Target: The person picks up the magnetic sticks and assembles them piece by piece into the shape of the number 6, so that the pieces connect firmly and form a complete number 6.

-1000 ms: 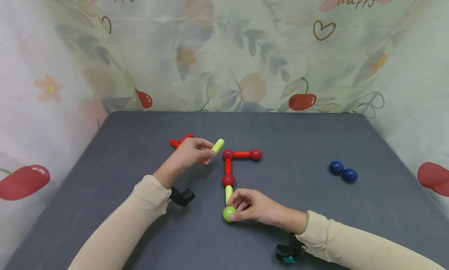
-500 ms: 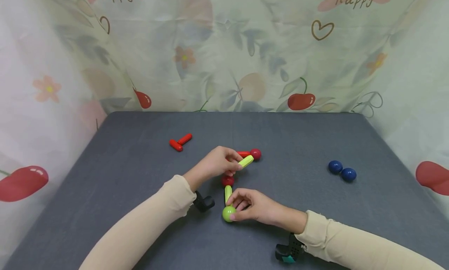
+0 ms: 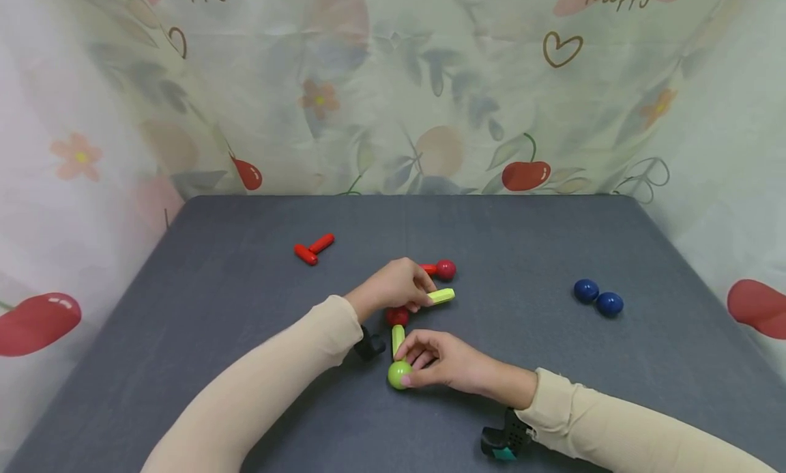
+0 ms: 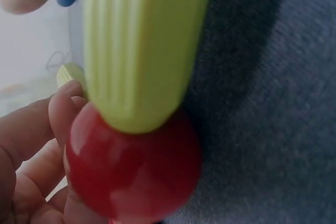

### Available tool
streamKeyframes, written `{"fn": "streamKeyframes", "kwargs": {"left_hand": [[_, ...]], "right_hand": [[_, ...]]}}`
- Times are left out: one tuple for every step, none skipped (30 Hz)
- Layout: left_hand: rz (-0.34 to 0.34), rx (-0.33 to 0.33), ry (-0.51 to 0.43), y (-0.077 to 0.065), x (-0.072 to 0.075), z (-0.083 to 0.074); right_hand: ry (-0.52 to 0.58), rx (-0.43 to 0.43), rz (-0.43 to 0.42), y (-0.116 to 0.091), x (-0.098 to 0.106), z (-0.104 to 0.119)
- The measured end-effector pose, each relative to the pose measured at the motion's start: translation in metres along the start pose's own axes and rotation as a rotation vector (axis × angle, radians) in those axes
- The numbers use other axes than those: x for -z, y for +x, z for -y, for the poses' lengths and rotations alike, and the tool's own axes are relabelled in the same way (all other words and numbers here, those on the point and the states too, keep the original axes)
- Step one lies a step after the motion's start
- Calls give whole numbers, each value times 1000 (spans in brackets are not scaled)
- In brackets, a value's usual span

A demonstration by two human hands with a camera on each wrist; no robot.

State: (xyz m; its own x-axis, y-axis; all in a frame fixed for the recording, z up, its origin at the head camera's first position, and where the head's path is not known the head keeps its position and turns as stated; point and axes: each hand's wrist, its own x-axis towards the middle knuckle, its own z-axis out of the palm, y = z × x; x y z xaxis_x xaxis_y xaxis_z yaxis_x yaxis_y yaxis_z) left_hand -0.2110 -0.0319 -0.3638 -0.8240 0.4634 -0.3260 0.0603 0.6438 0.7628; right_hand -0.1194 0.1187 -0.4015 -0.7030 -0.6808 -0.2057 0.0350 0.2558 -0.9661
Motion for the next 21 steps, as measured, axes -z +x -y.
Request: {"fn": "streamKeyframes", "kwargs": {"left_hand": [[4, -8, 16, 1, -1, 0], [6, -15, 32, 2, -2, -1], [9, -21, 49, 3, -3, -1], [13, -26, 63, 3, -3, -2], [16, -29, 74, 3, -4, -2], [21, -30, 85, 4, -5, -3], [25, -30, 96, 4, -5, -4], [28, -30, 108, 4, -5, -4], [32, -30, 116, 4, -6, -5], [34, -29, 125, 3, -6, -6], [35, -27, 133, 3, -6, -6], [36, -25, 139, 3, -6, -7], [34, -25, 148, 3, -6, -7], [32, -24, 156, 3, -7, -7], [30, -22, 159, 3, -7, -8], [27, -22, 162, 3, -7, -8], [25, -21, 164, 3, -7, -8], [24, -22, 166, 3, -8, -8], [24, -22, 167, 3, -8, -8], [23, -21, 165, 3, -8, -8], [23, -21, 162, 3, -8, -7]], "right_hand": [[1, 1, 0, 0, 0, 0], [3, 2, -1, 0, 0, 0], [5, 3, -1, 0, 0, -1], [6, 5, -1, 0, 0, -1], [9, 5, -1, 1, 0, -1], [11, 6, -1, 1, 0, -1], [10, 7, 0, 1, 0, -1], [9, 6, -1, 1, 0, -1], [9, 5, 0, 1, 0, -1], [8, 4, -1, 1, 0, -1], [8, 4, -1, 1, 0, -1], [9, 5, -2, 1, 0, -1], [9, 5, -2, 1, 0, -1], [10, 7, -1, 1, 0, -1], [10, 9, -1, 1, 0, -1], [13, 9, 0, 0, 0, -1], [14, 8, 2, 0, 0, -1], [15, 6, 2, 0, 0, -1], [17, 4, 4, 0, 0, -1], [20, 1, 6, 0, 0, 0], [22, -2, 7, 0, 0, 0]]}}
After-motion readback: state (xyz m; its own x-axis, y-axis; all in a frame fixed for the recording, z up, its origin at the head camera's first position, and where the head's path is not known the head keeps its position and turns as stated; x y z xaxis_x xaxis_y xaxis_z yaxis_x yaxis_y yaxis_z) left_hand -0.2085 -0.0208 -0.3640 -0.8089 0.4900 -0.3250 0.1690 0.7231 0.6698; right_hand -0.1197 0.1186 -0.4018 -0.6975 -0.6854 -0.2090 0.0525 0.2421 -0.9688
